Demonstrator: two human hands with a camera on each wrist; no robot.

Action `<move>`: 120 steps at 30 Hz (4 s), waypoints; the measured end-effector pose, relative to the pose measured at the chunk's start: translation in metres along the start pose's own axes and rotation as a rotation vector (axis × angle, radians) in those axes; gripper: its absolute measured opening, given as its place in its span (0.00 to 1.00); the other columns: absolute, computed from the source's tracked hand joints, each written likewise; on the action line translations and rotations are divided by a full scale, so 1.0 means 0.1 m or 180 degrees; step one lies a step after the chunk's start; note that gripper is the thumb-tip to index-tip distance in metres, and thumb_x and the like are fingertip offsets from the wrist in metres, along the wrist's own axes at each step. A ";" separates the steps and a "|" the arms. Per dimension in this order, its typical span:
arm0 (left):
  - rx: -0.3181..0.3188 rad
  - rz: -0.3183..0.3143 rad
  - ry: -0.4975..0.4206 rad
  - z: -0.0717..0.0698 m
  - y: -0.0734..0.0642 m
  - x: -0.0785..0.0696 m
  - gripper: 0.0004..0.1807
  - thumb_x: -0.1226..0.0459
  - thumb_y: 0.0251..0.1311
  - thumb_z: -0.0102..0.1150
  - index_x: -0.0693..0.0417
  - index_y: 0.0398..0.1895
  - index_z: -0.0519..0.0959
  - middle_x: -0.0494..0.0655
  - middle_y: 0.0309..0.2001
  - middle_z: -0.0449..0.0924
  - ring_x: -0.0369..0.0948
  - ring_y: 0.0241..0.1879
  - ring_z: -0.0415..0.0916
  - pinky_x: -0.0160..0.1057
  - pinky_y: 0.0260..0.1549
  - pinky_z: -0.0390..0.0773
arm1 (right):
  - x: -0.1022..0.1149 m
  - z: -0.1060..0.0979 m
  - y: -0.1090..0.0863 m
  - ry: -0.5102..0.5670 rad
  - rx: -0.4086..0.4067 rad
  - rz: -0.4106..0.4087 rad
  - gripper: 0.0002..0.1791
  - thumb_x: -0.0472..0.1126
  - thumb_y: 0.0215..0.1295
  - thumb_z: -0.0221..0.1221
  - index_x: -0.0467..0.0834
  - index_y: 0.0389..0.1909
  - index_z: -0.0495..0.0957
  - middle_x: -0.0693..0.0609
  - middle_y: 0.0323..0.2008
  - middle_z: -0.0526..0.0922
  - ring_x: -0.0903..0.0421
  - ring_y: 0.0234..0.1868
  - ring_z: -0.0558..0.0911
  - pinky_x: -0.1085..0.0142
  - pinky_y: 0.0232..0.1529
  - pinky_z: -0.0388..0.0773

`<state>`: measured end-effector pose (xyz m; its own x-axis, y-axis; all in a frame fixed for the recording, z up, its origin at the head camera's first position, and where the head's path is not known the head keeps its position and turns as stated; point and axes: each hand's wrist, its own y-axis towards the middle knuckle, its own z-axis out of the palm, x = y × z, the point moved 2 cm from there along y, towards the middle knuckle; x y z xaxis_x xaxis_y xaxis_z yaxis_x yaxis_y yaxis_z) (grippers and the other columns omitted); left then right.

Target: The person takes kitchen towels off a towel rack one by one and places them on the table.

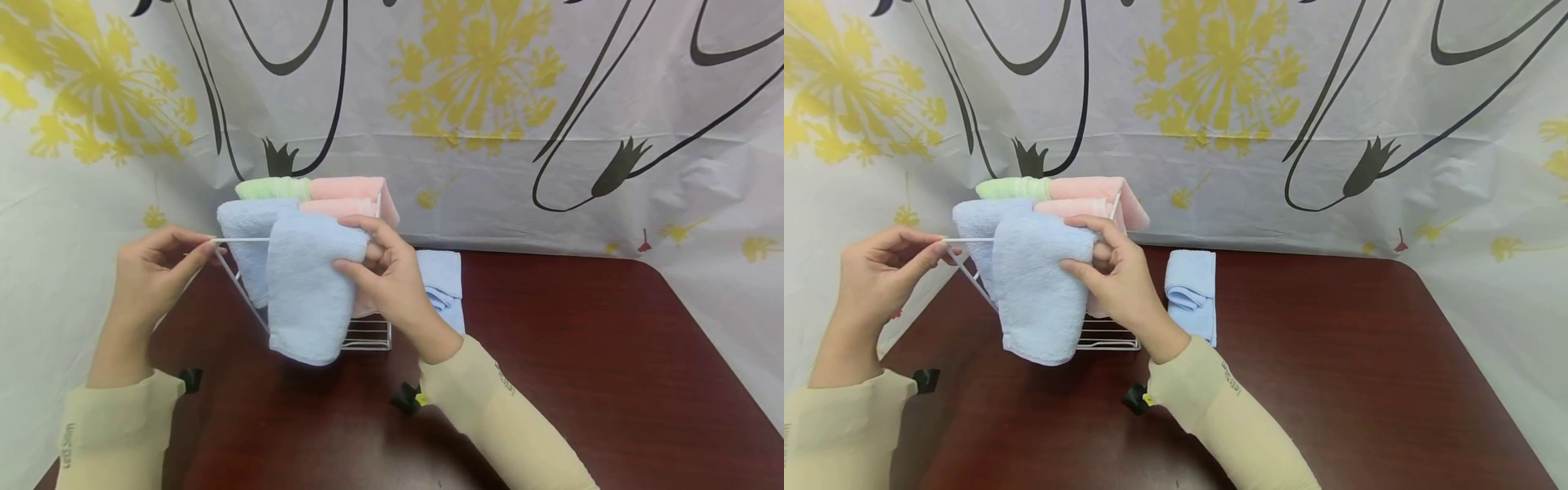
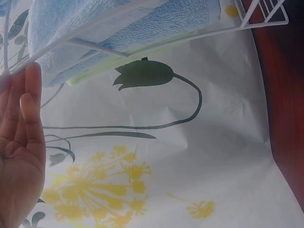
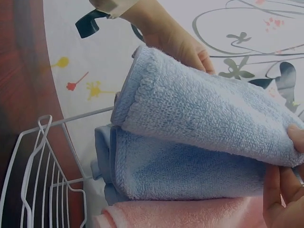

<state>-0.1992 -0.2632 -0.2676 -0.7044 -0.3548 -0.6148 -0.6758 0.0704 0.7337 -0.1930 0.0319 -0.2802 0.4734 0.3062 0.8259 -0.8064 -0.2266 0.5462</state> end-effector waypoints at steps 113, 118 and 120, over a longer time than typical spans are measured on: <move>-0.0182 -0.0067 -0.0852 0.02 -0.01 0.04 0.03 0.85 0.52 0.60 0.80 0.30 0.81 0.42 0.27 0.88 0.32 0.25 0.84 0.22 0.25 0.80 | 0.27 -1.27 -0.34 -0.0499 -0.1966 -0.1539 0.48 0.25 0.45 0.69 0.39 0.68 0.56 0.44 0.64 0.66 0.45 0.63 0.67 0.61 0.61 0.70; -0.0198 -0.0070 -0.0973 0.02 -0.01 0.06 0.04 0.86 0.51 0.58 0.80 0.30 0.81 0.44 0.28 0.88 0.33 0.26 0.84 0.23 0.27 0.81 | 0.16 -1.48 -0.48 -0.0469 -0.1941 -0.1224 0.49 0.19 0.45 0.65 0.41 0.70 0.56 0.44 0.66 0.64 0.47 0.62 0.68 0.65 0.57 0.72; -0.0204 -0.0060 -0.0944 0.02 -0.01 0.06 0.04 0.86 0.51 0.59 0.80 0.30 0.81 0.44 0.28 0.88 0.33 0.26 0.84 0.23 0.27 0.81 | 0.12 -1.57 -0.54 -0.0398 -0.1932 -0.1090 0.49 0.17 0.45 0.64 0.42 0.70 0.56 0.45 0.65 0.65 0.48 0.61 0.69 0.66 0.55 0.74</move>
<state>-0.2033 -0.2631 -0.2725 -0.7308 -0.0670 -0.6793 -0.6810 0.0040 0.7323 -0.1994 0.1927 -0.3220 0.7434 0.1514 0.6514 -0.6429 0.4303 0.6337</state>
